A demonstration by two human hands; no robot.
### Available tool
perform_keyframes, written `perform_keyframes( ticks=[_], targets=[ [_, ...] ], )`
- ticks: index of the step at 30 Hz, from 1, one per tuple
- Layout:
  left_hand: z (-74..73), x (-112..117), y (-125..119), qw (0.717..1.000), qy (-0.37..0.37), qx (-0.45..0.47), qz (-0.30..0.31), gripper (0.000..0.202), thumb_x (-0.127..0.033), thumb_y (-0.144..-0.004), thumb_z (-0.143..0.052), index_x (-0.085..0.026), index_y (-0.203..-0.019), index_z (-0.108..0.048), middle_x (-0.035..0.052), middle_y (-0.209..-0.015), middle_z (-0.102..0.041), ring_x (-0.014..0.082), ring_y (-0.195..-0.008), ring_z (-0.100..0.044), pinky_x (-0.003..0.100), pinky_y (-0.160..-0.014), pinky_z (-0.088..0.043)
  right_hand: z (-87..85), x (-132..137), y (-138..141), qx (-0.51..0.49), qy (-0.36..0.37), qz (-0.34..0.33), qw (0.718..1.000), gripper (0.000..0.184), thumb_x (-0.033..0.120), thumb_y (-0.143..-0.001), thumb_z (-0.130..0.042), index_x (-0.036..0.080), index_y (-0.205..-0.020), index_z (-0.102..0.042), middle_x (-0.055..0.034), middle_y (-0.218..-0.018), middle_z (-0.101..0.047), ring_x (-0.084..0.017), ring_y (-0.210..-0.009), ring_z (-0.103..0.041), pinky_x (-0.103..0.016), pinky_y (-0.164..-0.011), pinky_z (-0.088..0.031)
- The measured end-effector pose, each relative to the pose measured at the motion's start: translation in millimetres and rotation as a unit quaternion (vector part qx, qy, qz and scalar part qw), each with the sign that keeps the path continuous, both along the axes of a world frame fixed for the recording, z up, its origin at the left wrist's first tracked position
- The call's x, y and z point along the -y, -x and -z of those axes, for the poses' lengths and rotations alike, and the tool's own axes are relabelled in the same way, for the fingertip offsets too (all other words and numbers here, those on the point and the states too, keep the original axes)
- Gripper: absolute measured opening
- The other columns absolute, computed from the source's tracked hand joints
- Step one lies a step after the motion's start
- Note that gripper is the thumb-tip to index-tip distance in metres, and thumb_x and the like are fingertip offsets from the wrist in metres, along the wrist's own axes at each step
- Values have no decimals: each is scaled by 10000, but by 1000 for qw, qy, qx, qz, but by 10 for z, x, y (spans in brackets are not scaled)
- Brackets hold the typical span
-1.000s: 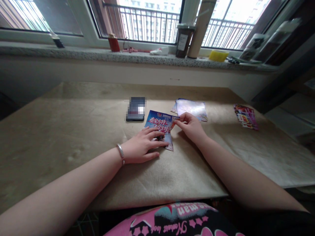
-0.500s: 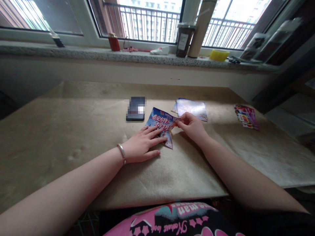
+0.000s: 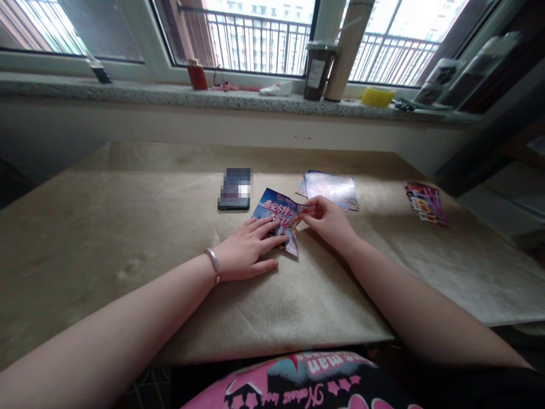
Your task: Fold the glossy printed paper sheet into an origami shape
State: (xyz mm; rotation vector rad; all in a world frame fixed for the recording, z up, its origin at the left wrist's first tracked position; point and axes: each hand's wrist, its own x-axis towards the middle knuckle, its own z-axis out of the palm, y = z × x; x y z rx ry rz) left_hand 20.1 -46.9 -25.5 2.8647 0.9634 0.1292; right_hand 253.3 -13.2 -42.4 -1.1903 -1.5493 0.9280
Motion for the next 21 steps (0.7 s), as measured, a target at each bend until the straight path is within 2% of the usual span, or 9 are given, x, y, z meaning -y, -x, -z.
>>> perform_keyframes(
  ticks=[6, 12, 15, 21],
  targets=[
    [-12, -24, -32, 998, -53, 15, -3, 544, -471, -894, -469, -213, -1372, -426, 96, -1432, -423, 279, -1314, -373, 439, -1101, -286, -2, -6, 47, 41, -14, 46, 998, 195, 205, -676, -608, 204, -865, -557, 15, -703, -630, -136, -596, -589, -286, -591, -482],
    [-112, -99, -159, 996, -87, 9, 2, 402, -373, -873, -508, -186, -1225, -556, 106, -1185, -587, 263, -1076, -539, 408, -919, -449, 66, -72, 58, -15, 13, 11, 1000, 196, 213, -676, -635, 222, -847, -539, 2, -728, -654, -163, -652, -628, -326, -658, -522],
    [-89, -141, -216, 995, -101, 13, -18, 363, -358, -854, -529, -175, -1161, -591, 107, -1098, -605, 266, -1021, -543, 415, -889, -454, 101, -97, 34, -24, 25, -3, 999, 215, 231, -680, -658, 223, -857, -536, -12, -764, -667, -173, -683, -642, -352, -698, -534],
    [3, -181, -219, 994, -100, 51, -9, 389, -348, -828, -552, -183, -1178, -581, 97, -1152, -592, 259, -1044, -533, 416, -935, -430, 109, -74, 6, -5, 22, -14, 1000, 211, 242, -697, -662, 213, -858, -529, -23, -782, -667, -169, -670, -637, -355, -692, -532]
  ],
)
